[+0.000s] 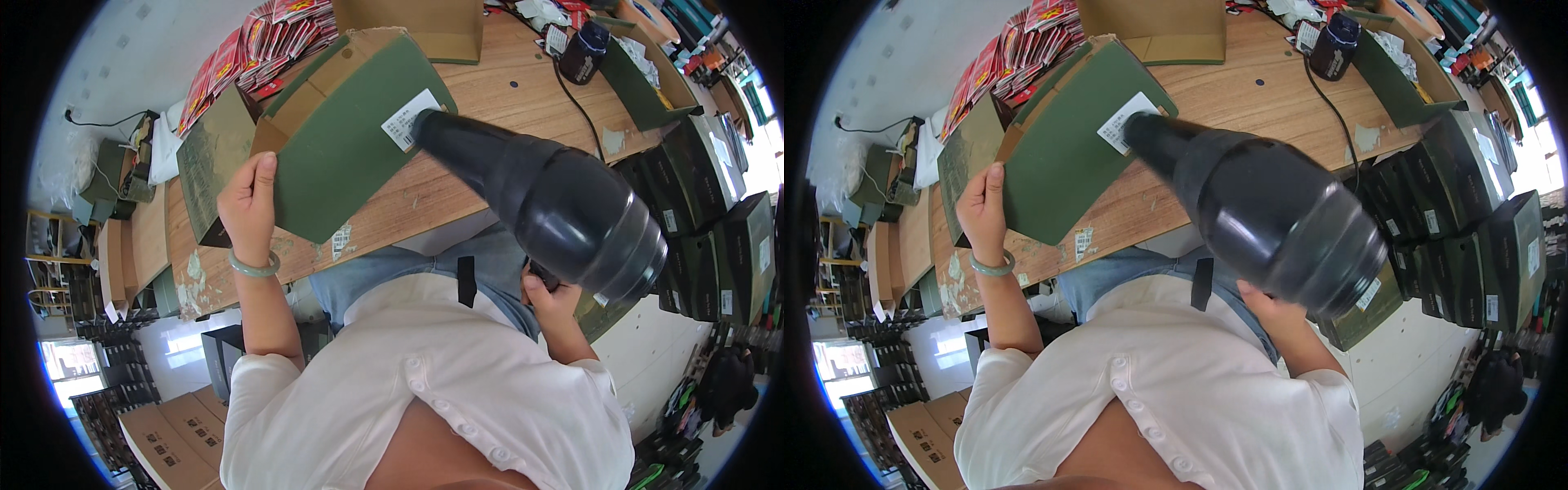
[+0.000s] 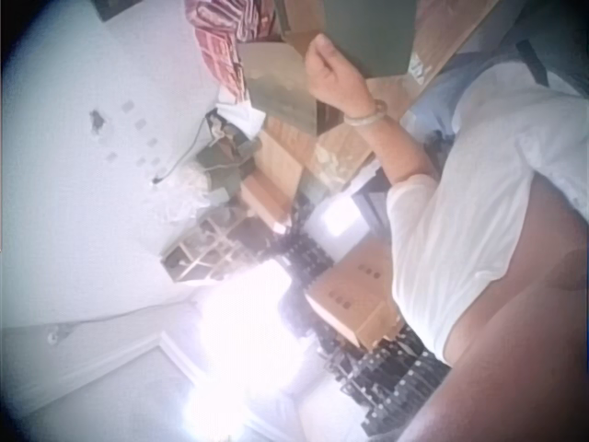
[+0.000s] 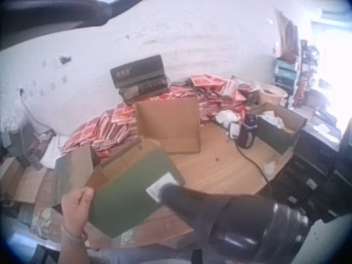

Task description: The person packs a pair of black shoes into a green cardboard box. They place tissue paper inside, insert the shoes, add a red card, and close the box. They then use a heat gun to apply a label to the box and stack it with other boxes.

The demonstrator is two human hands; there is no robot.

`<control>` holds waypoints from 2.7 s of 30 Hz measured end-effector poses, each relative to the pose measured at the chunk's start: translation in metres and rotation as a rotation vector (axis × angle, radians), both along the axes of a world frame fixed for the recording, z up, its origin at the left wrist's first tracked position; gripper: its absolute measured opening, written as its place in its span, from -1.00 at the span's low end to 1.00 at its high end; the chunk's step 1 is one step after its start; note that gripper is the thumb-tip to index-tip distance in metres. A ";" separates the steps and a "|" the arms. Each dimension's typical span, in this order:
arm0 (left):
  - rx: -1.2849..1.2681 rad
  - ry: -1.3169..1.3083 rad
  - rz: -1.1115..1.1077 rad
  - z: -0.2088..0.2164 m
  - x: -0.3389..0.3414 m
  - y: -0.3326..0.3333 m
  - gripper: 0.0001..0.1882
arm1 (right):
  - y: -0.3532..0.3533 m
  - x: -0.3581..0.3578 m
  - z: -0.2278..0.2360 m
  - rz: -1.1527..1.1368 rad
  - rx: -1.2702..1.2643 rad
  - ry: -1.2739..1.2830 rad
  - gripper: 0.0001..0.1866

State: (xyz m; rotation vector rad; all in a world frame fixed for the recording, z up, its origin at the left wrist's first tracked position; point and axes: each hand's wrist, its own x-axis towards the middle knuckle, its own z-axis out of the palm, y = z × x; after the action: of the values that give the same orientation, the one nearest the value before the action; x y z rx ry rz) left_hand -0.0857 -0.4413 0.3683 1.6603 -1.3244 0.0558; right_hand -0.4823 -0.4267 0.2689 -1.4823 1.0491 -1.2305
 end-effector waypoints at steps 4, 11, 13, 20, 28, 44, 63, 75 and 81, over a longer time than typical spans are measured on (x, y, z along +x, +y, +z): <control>0.001 0.033 0.012 0.002 0.002 -0.001 -0.70 | 0.000 0.001 0.001 0.004 -0.002 -0.001 -0.51; -0.018 0.025 -0.017 0.005 0.003 -0.001 -0.65 | 0.000 0.003 0.002 0.013 0.002 0.000 -0.51; -0.012 0.027 -0.015 0.005 0.003 -0.001 -0.65 | 0.000 0.004 -0.001 0.012 0.002 0.000 -0.51; -0.012 0.100 0.012 0.003 0.010 0.000 -0.70 | -0.001 0.006 0.000 0.013 0.005 0.006 -0.52; -0.014 0.087 0.003 0.004 0.010 0.000 -0.70 | 0.001 0.007 0.000 0.014 0.003 0.005 -0.52; -0.031 0.094 -0.007 0.004 0.011 0.003 -0.70 | 0.001 0.008 0.007 0.022 0.006 -0.001 -0.53; -0.044 0.122 -0.010 0.000 0.015 0.001 -0.71 | 0.002 0.008 0.006 0.009 0.011 0.003 -0.54; -0.030 0.133 -0.013 -0.001 0.018 0.004 -0.72 | 0.001 0.007 0.008 0.012 0.007 0.001 -0.55; -0.026 0.123 -0.013 -0.002 0.014 0.007 -0.73 | -0.001 0.009 0.005 0.012 -0.008 0.001 -0.56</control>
State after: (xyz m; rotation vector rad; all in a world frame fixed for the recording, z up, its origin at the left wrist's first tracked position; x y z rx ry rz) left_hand -0.0715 -0.4343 0.3662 1.6068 -1.2367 -0.0361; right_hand -0.4730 -0.4282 0.2738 -1.4932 1.0361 -1.2268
